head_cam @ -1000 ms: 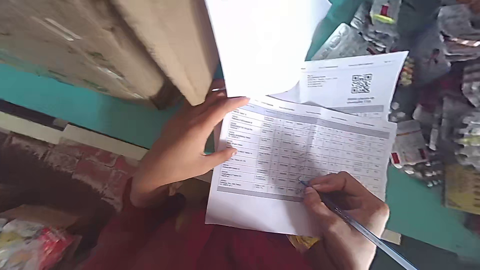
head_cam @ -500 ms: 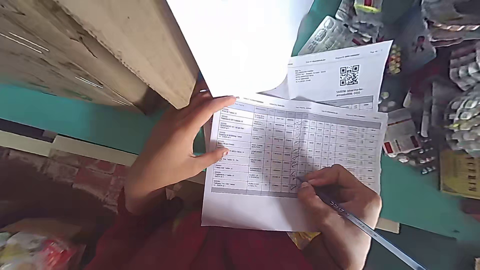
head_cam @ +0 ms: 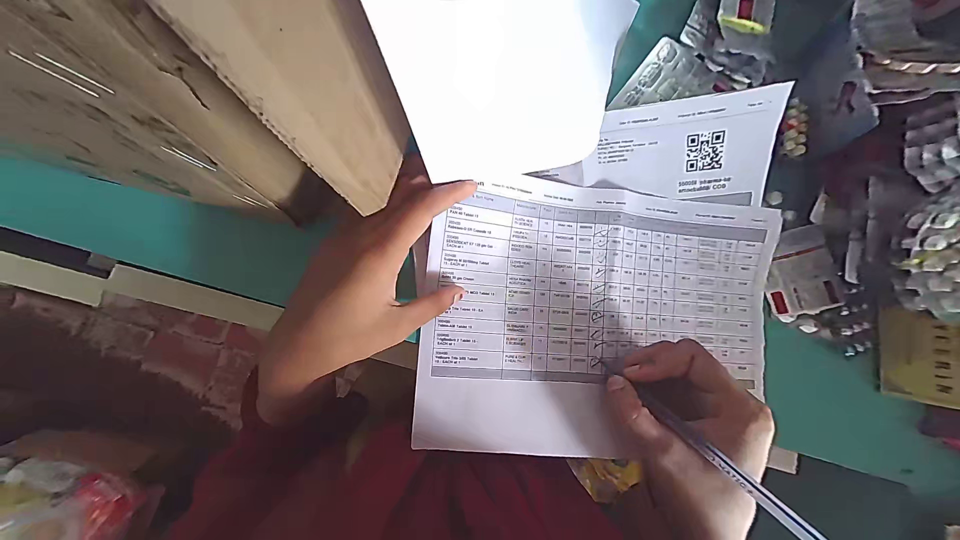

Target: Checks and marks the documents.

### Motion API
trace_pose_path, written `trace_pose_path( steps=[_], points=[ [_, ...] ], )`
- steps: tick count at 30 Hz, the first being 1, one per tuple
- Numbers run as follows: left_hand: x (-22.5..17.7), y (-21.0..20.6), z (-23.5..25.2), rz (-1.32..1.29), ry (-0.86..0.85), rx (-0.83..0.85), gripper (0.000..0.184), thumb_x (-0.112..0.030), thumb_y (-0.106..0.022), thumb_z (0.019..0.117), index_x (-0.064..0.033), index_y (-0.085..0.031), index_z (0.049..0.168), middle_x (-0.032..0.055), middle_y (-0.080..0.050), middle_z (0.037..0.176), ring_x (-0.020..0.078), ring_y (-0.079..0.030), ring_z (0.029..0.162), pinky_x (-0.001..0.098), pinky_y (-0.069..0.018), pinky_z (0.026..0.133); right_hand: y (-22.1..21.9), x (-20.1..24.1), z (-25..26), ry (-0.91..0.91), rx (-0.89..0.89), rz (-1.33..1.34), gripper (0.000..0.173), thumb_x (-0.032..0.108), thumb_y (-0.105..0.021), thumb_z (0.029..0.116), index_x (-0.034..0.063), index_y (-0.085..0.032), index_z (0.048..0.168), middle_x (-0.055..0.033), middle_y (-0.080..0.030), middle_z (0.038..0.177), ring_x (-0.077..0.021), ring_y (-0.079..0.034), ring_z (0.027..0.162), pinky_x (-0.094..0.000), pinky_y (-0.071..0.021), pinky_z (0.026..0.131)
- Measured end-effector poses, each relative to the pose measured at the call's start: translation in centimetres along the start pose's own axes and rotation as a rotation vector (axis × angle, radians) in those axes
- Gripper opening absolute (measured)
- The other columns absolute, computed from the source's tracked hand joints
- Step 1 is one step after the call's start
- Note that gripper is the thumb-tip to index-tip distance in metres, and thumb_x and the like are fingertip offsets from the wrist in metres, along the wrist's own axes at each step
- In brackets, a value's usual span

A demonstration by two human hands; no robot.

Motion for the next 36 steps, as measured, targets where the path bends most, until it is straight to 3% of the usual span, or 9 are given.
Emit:
trace_pose_path(
  steps=[5, 12, 16, 20, 29, 36],
  points=[
    [-0.1, -0.1, 0.1, 0.001, -0.005, 0.001, 0.064, -0.023, -0.074, 0.0856, -0.0021, -0.054, 0.143, 0.0137, -0.061, 0.138, 0.0182, -0.054, 0.132, 0.0303, -0.0428, 0.11, 0.1, -0.3, 0.2, -0.017, -0.011, 0.028, 0.014, 0.01, -0.07, 0.0769, 0.0172, -0.064, 0.087, 0.0175, -0.069, 0.085, 0.0102, -0.063, 0.073, -0.0069, -0.0537, 0.062],
    [-0.1, 0.0, 0.0, -0.03, -0.013, 0.001, 0.067, -0.017, -0.077, 0.0804, -0.0012, -0.056, 0.142, 0.0142, -0.061, 0.138, 0.0242, -0.05, 0.136, 0.0375, -0.0397, 0.114, -0.3, -0.4, 0.4, 0.01, 0.012, 0.068, 0.017, 0.011, -0.07, 0.0806, 0.0241, -0.065, 0.09, 0.0207, -0.07, 0.091, 0.0094, -0.065, 0.079, -0.0075, -0.0551, 0.066],
    [0.0, -0.1, 0.0, -0.046, 0.0, 0.01, 0.07, -0.015, -0.079, 0.0783, -0.0016, -0.056, 0.142, 0.0146, -0.061, 0.14, 0.0264, -0.048, 0.14, 0.039, -0.0385, 0.116, -0.5, -0.2, 0.5, -0.029, 0.033, 0.026, 0.016, 0.008, -0.068, 0.0791, 0.0196, -0.063, 0.088, 0.0195, -0.07, 0.087, 0.0097, -0.065, 0.074, -0.0076, -0.0549, 0.063],
    [-0.1, -0.2, 0.0, -0.059, -0.014, 0.009, 0.07, -0.016, -0.079, 0.078, -0.0006, -0.056, 0.142, 0.0145, -0.061, 0.137, 0.0235, -0.052, 0.133, 0.0375, -0.0415, 0.112, -0.4, 0.1, 1.0, -0.042, 0.091, -0.035, 0.011, 0.009, -0.068, 0.0785, 0.0155, -0.062, 0.085, 0.0175, -0.067, 0.083, 0.0116, -0.061, 0.069, -0.006, -0.052, 0.059],
    [-0.1, -0.1, -0.1, -0.027, -0.016, 0.003, 0.069, -0.018, -0.078, 0.0786, -0.0007, -0.056, 0.142, 0.0145, -0.061, 0.139, 0.025, -0.05, 0.137, 0.0376, -0.0388, 0.115, -0.4, -0.6, 1.2, -0.01, 0.09, 0.043, 0.014, 0.012, -0.071, 0.0773, 0.0219, -0.065, 0.086, 0.0197, -0.069, 0.086, 0.0101, -0.064, 0.073, -0.0071, -0.0539, 0.063],
    [0.0, 0.0, 0.0, -0.011, 0.001, 0.012, 0.067, -0.02, -0.075, 0.0826, -0.0022, -0.054, 0.144, 0.0139, -0.06, 0.139, 0.0202, -0.053, 0.133, 0.0331, -0.0423, 0.111, 0.1, -0.5, 1.1, -0.021, 0.007, -0.028, 0.01, 0.008, -0.068, 0.076, 0.0131, -0.062, 0.083, 0.0155, -0.067, 0.079, 0.011, -0.061, 0.067, -0.0064, -0.0513, 0.059]
  ],
)
Point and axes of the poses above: each hand's wrist, its own z-axis towards the middle knuckle, its own y-axis out of the back of the hand, x = y × z, the point moved 9 cm from there along z, towards the middle knuckle
